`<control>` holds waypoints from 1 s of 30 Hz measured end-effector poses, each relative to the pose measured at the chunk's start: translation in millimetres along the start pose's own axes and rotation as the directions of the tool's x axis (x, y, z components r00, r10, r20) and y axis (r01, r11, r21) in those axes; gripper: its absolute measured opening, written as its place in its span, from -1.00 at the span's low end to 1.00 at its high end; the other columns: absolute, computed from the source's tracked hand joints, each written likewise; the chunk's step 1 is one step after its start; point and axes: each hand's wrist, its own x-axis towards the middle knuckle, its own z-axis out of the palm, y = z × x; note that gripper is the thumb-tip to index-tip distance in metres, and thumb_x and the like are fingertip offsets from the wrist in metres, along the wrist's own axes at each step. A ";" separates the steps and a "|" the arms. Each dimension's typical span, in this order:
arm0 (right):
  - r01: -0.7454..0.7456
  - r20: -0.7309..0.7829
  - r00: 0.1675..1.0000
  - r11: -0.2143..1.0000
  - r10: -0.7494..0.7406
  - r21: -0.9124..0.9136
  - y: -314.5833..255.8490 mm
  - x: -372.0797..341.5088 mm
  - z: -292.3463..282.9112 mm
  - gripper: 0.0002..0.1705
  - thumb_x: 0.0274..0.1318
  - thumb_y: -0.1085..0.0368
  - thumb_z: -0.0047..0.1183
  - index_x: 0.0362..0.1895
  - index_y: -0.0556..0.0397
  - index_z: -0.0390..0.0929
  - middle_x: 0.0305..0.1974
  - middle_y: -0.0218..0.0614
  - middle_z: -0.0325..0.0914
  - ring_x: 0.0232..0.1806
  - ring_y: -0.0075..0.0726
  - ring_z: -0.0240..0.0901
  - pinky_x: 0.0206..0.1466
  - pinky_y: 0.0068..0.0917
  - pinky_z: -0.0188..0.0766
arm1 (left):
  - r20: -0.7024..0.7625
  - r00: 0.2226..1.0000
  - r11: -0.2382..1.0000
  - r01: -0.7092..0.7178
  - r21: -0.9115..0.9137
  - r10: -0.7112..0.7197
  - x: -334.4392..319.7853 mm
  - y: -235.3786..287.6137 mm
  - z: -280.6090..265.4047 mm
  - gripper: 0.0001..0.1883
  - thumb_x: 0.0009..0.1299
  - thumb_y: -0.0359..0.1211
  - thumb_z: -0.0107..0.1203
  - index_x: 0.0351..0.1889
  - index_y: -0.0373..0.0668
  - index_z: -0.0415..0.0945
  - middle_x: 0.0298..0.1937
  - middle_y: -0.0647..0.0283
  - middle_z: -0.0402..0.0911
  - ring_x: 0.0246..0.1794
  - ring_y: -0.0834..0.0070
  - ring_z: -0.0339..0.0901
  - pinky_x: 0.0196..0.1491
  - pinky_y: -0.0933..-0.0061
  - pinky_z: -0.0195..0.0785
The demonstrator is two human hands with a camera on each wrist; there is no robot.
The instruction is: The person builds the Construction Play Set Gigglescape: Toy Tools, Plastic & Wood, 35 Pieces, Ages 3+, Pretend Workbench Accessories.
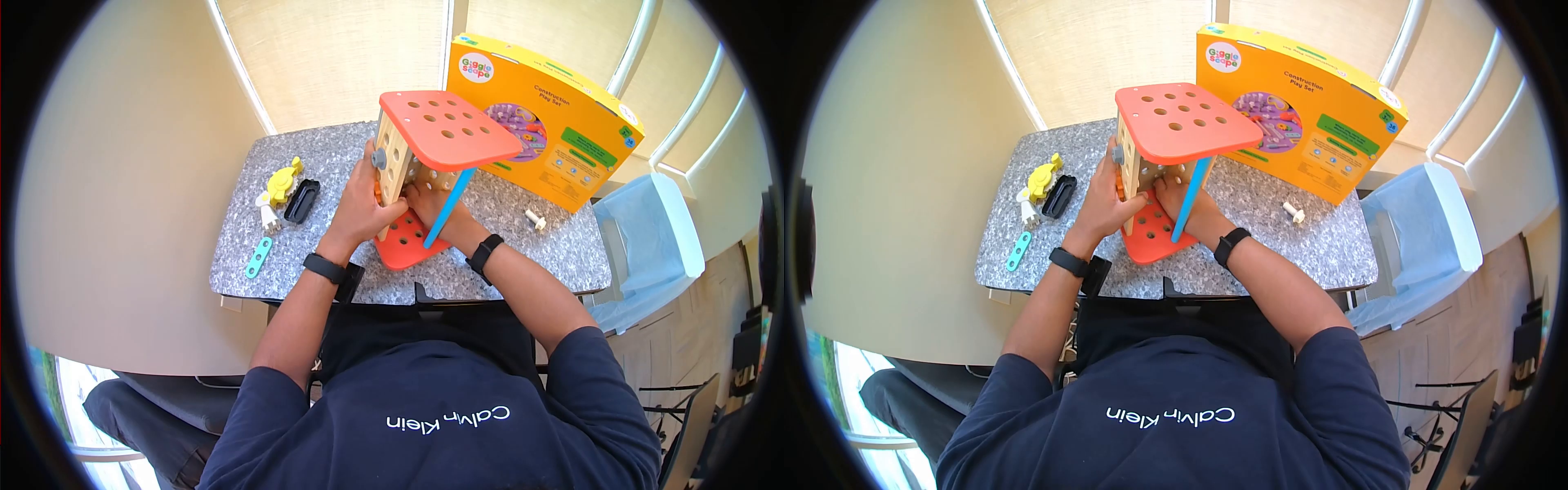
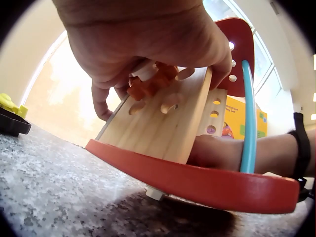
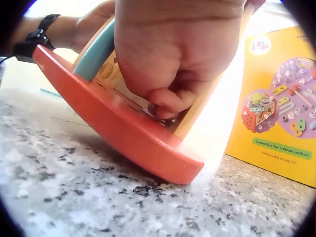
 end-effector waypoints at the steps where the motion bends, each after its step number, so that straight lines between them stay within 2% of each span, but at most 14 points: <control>1: 0.033 0.013 0.999 0.994 -0.032 -0.100 1.6 1.6 3.3 -0.65 0.28 0.38 -0.06 0.12 0.15 0.55 0.09 -0.16 0.60 0.22 -0.13 0.54 0.29 -0.28 0.51 | 0.004 1.000 1.000 -0.015 0.009 0.015 0.4 0.8 -1.0 0.16 0.10 -0.28 0.33 0.63 -0.42 -0.12 0.25 -0.25 0.45 0.28 -0.10 0.49 0.31 0.11 0.40; 3: 0.070 0.029 0.997 0.978 -0.065 -0.199 4.6 3.3 8.4 -0.66 0.28 0.38 -0.06 0.09 0.15 0.56 0.07 -0.16 0.61 0.21 -0.14 0.55 0.30 -0.30 0.51 | 0.006 1.000 0.999 -0.009 0.034 0.008 0.0 -0.3 -1.2 0.16 0.10 -0.32 0.30 0.64 -0.40 -0.14 0.30 -0.24 0.42 0.29 -0.05 0.51 0.30 0.14 0.42; 5: 0.095 -0.017 0.995 0.966 -0.102 -0.239 7.9 2.8 12.1 -0.71 0.35 0.32 -0.09 0.04 0.15 0.55 0.01 -0.02 0.59 0.01 -0.03 0.63 0.14 -0.21 0.57 | 0.010 1.000 0.998 -0.001 0.056 0.000 -0.9 -1.5 -1.0 0.16 0.09 -0.36 0.27 0.65 -0.38 -0.17 0.35 -0.24 0.39 0.30 0.00 0.53 0.30 0.17 0.43; 9: -0.022 0.040 0.999 0.993 0.027 -0.112 4.8 6.2 14.8 -0.70 0.34 0.32 -0.08 0.03 0.17 0.56 0.02 -0.04 0.59 0.01 -0.03 0.63 0.15 -0.23 0.57 | 0.032 0.998 0.999 0.050 -0.001 -0.050 -0.6 1.3 -2.5 0.15 0.10 -0.35 0.28 0.64 -0.39 -0.14 0.39 -0.27 0.36 0.35 -0.05 0.48 0.35 0.14 0.38; 11: 0.069 -0.190 0.974 0.964 -0.120 -0.257 9.7 5.2 26.3 -0.68 0.32 0.34 -0.06 0.09 0.16 0.55 0.03 -0.04 0.59 -0.03 -0.01 0.66 0.10 -0.25 0.60 | 0.030 0.999 0.999 0.045 -0.004 -0.044 -0.4 1.2 -3.6 0.14 0.10 -0.35 0.28 0.64 -0.40 -0.14 0.40 -0.28 0.35 0.37 -0.06 0.46 0.37 0.13 0.36; 12: 0.069 -0.190 0.974 0.964 -0.121 -0.257 7.0 4.3 21.7 -0.68 0.32 0.34 -0.06 0.09 0.16 0.55 0.03 -0.04 0.59 -0.03 -0.01 0.66 0.10 -0.25 0.60 | 0.030 0.999 0.999 0.035 -0.007 -0.035 -0.4 2.5 -3.9 0.14 0.10 -0.34 0.28 0.64 -0.39 -0.13 0.42 -0.29 0.33 0.40 -0.08 0.43 0.39 0.12 0.34; 14: 0.080 -0.147 0.984 0.991 -0.096 -0.107 2.4 0.8 12.7 -0.65 0.28 0.37 -0.08 0.10 0.19 0.55 0.06 -0.09 0.59 0.22 -0.12 0.55 0.33 -0.30 0.49 | 0.030 0.999 1.000 0.027 -0.014 -0.026 -0.2 3.2 -3.7 0.14 0.10 -0.34 0.29 0.64 -0.39 -0.12 0.43 -0.30 0.32 0.42 -0.09 0.41 0.41 0.11 0.32; 15: 0.079 -0.143 0.985 0.991 -0.095 -0.107 5.2 0.2 14.7 -0.65 0.28 0.37 -0.08 0.10 0.19 0.55 0.06 -0.09 0.59 0.22 -0.12 0.55 0.33 -0.30 0.49 | 0.028 0.999 1.000 0.027 0.002 -0.027 -0.4 2.6 -3.8 0.13 0.10 -0.34 0.28 0.64 -0.38 -0.12 0.44 -0.31 0.31 0.44 -0.10 0.39 0.42 0.11 0.30; 17: 0.144 -0.147 0.979 0.990 -0.144 -0.009 11.6 1.4 17.5 -0.64 0.27 0.36 -0.01 0.13 0.10 0.52 0.03 -0.10 0.59 -0.03 -0.05 0.68 0.00 -0.27 0.64 | 0.025 0.999 1.000 0.026 0.017 -0.026 -0.9 2.4 -2.9 0.13 0.10 -0.34 0.28 0.64 -0.37 -0.11 0.45 -0.31 0.30 0.46 -0.11 0.37 0.44 0.11 0.28; 18: 0.144 -0.147 0.979 0.989 -0.144 -0.010 9.4 1.8 13.4 -0.64 0.27 0.36 -0.01 0.13 0.10 0.52 0.03 -0.10 0.59 -0.03 -0.05 0.68 0.00 -0.27 0.64 | 0.023 0.999 1.000 0.023 0.002 -0.023 -0.9 2.1 -2.4 0.12 0.10 -0.34 0.28 0.64 -0.37 -0.11 0.45 -0.31 0.30 0.46 -0.11 0.36 0.44 0.10 0.27; 20: 0.054 -0.036 0.998 0.997 -0.056 -0.051 4.4 3.4 4.9 -0.68 0.27 0.37 -0.02 0.10 0.08 0.53 0.04 -0.13 0.58 0.01 -0.06 0.67 0.05 -0.26 0.63 | 0.019 1.000 1.000 0.019 -0.010 -0.019 -0.5 1.9 -2.3 0.12 0.10 -0.34 0.27 0.63 -0.37 -0.10 0.45 -0.31 0.29 0.47 -0.11 0.35 0.45 0.10 0.26; 27: 0.133 -0.109 0.983 0.981 -0.148 -0.139 5.8 1.8 10.4 -0.71 0.30 0.39 -0.06 0.08 0.07 0.53 0.01 -0.07 0.59 0.09 -0.05 0.62 0.14 -0.22 0.58 | 0.024 0.999 0.999 0.039 -0.026 -0.038 -1.9 2.2 -3.5 0.10 0.11 -0.36 0.24 0.63 -0.37 -0.10 0.45 -0.30 0.30 0.44 -0.07 0.39 0.42 0.13 0.30; 29: -0.003 0.038 0.999 0.998 0.006 -0.066 -5.7 0.9 -5.8 -0.68 0.28 0.43 -0.07 0.08 0.14 0.55 0.08 -0.17 0.60 0.28 -0.19 0.49 0.38 -0.32 0.43 | 0.025 0.998 0.998 0.050 -0.031 -0.050 -1.7 -1.1 -2.1 0.10 0.11 -0.37 0.24 0.64 -0.37 -0.10 0.45 -0.30 0.30 0.42 -0.05 0.42 0.40 0.14 0.33; 30: -0.002 0.039 0.999 0.998 0.005 -0.066 -6.5 0.7 -5.6 -0.68 0.28 0.43 -0.07 0.08 0.14 0.55 0.08 -0.17 0.60 0.28 -0.19 0.49 0.38 -0.32 0.43 | 0.009 1.000 1.000 0.015 -0.007 -0.015 -1.4 -1.9 -1.7 0.10 0.11 -0.37 0.24 0.64 -0.35 -0.10 0.44 -0.29 0.32 0.38 -0.03 0.46 0.37 0.15 0.36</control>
